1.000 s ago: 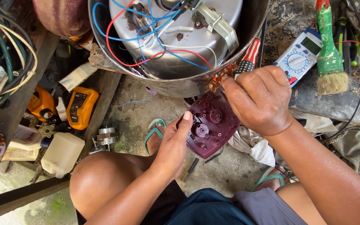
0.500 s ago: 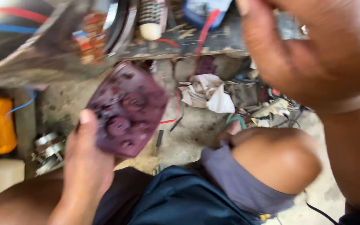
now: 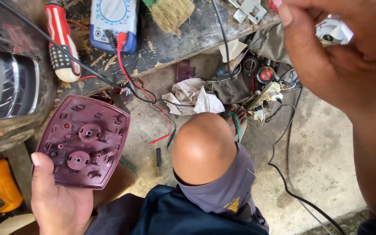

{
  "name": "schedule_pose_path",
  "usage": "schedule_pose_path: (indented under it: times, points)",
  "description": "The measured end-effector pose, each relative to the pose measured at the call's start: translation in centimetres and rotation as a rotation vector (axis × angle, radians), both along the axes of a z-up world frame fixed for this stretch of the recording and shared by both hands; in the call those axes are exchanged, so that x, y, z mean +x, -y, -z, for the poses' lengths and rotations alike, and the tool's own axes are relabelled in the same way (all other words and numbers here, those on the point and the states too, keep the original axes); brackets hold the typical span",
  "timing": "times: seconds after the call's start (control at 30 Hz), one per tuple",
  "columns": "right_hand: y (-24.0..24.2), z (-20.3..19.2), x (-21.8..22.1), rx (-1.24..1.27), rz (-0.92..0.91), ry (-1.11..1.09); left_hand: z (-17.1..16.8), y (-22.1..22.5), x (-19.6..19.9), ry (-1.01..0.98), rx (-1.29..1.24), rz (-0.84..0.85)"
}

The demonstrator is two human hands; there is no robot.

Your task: Repairing an appliance by cleaning components, testing circuits with a multimeter, and connecting wires to terminals.

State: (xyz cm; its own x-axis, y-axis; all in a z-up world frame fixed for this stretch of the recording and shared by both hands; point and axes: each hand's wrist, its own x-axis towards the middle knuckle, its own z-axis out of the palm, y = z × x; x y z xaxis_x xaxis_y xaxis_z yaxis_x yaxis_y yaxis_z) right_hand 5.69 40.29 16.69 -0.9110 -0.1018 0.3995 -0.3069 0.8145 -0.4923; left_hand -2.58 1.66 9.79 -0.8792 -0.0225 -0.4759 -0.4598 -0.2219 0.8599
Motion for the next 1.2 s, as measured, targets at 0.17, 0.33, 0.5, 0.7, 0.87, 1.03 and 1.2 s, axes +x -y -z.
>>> schedule_pose_path:
  times: [0.17,0.33,0.5,0.7,0.87,1.03,1.2]
  points:
    - [-0.2,4.7,-0.4,0.214,0.022,0.138,0.2,0.4,-0.1,0.044,-0.033,0.011]
    - [-1.2,22.1,1.0,0.208,0.265,1.215,0.9,1.4,-0.1,0.071,-0.074,0.039]
    - [-2.8,39.5,5.4,0.581,0.045,1.521,2.0,1.8,-0.2,0.009,-0.065,0.02]
    - [-1.4,37.4,4.3,0.313,0.18,1.305,3.4,2.1,-0.4,0.035,-0.132,0.005]
    - [-1.3,33.1,2.1,-0.27,0.16,1.115,4.2,2.2,-0.4,0.032,-0.163,-0.02]
    - [1.5,29.1,0.5,-0.528,-0.075,1.256,5.1,3.0,-0.2,-0.014,-0.228,-0.046]
    - [1.1,28.8,-0.4,-0.253,-0.271,0.66,4.2,3.4,0.6,0.158,-0.576,0.064]
